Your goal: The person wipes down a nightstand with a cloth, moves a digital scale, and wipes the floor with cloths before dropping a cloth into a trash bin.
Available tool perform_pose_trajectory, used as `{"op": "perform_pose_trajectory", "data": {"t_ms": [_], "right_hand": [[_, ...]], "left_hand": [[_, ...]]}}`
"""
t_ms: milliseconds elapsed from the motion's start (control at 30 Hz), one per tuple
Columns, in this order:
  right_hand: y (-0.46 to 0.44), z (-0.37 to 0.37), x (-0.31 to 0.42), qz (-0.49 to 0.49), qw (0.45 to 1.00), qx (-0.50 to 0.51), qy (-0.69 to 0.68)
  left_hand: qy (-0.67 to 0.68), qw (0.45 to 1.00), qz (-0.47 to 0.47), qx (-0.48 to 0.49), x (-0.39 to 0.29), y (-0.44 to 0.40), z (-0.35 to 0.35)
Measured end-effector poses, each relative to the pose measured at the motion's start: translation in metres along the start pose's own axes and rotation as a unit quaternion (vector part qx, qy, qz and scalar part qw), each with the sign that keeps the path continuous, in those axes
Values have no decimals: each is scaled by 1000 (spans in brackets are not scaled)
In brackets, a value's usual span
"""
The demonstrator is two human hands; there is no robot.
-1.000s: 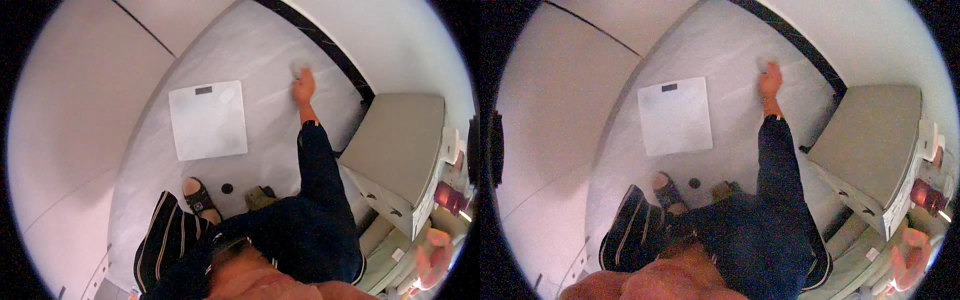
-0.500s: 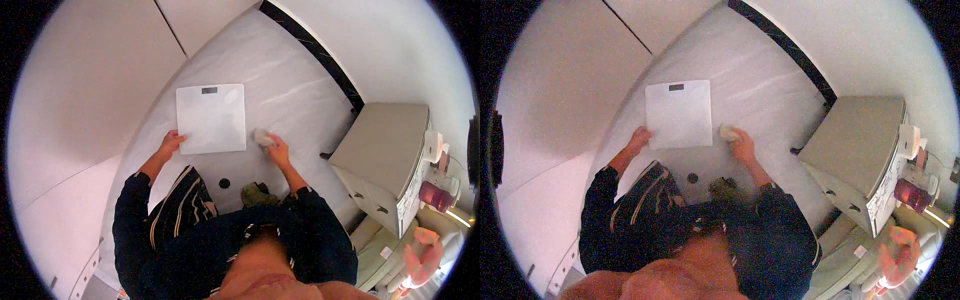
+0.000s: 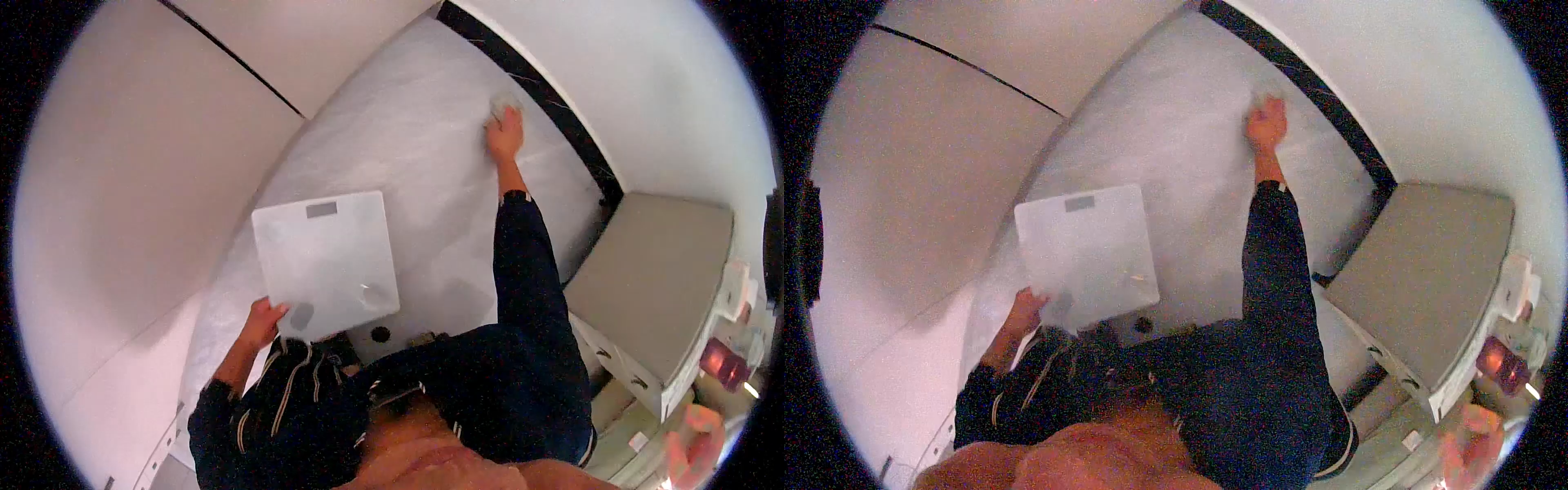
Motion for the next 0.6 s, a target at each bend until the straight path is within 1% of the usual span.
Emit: {"op": "perform_pose_trajectory", "data": {"t_ms": [33, 67, 100, 133, 167, 233, 267, 300, 333, 367, 433, 500, 567, 600], "right_hand": [[3, -22, 33, 92, 995, -31, -29], [4, -41, 69, 163, 985, -18, -44], [18, -55, 109, 213, 974, 12, -78], [43, -58, 148, 272, 952, 8, -142], [60, -58, 183, 287, 928, 197, -133], [131, -50, 224, 378, 895, 181, -150], [166, -45, 239, 340, 865, 336, -152], [198, -20, 235, 254, 839, 411, -250], [229, 7, 233, 146, 795, 469, -355], [260, 34, 231, 36, 746, 501, -438], [277, 39, 223, 84, 740, 501, -442], [269, 47, 208, 263, 729, 496, -392], [212, 15, 183, 312, 798, 311, -412], [171, 8, 189, 238, 864, 269, -352]], "left_hand": [[59, 997, 29, -26, -3, 14, 2], [119, 990, 55, -55, -6, 27, 4], [166, 977, 102, -85, -19, 40, 0], [214, 959, 146, -115, -26, 49, -5], [224, 957, 138, -122, -29, 55, -11], [236, 954, 118, -140, -36, 73, -24], [278, 945, 109, -136, -23, 81, -21], [276, 942, 101, -163, -25, 88, -26], [274, 939, 91, -188, -31, 91, -36], [292, 933, 81, -194, -28, 96, -38], [329, 920, 60, -206, -24, 105, -41], [349, 909, 65, -217, -25, 114, -42], [363, 901, 77, -226, -32, 120, -43], [382, 891, 75, -234, -28, 125, -44]]}}
Point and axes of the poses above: each hand's wrist, its own y-axis away from the middle knuckle, its own z-axis out of the back of the hand, x = y × z, the point moved 2 cm from there along -y, towards the middle knuckle, and after that the axes turned 1 degree about z, right-handed, at the moved point
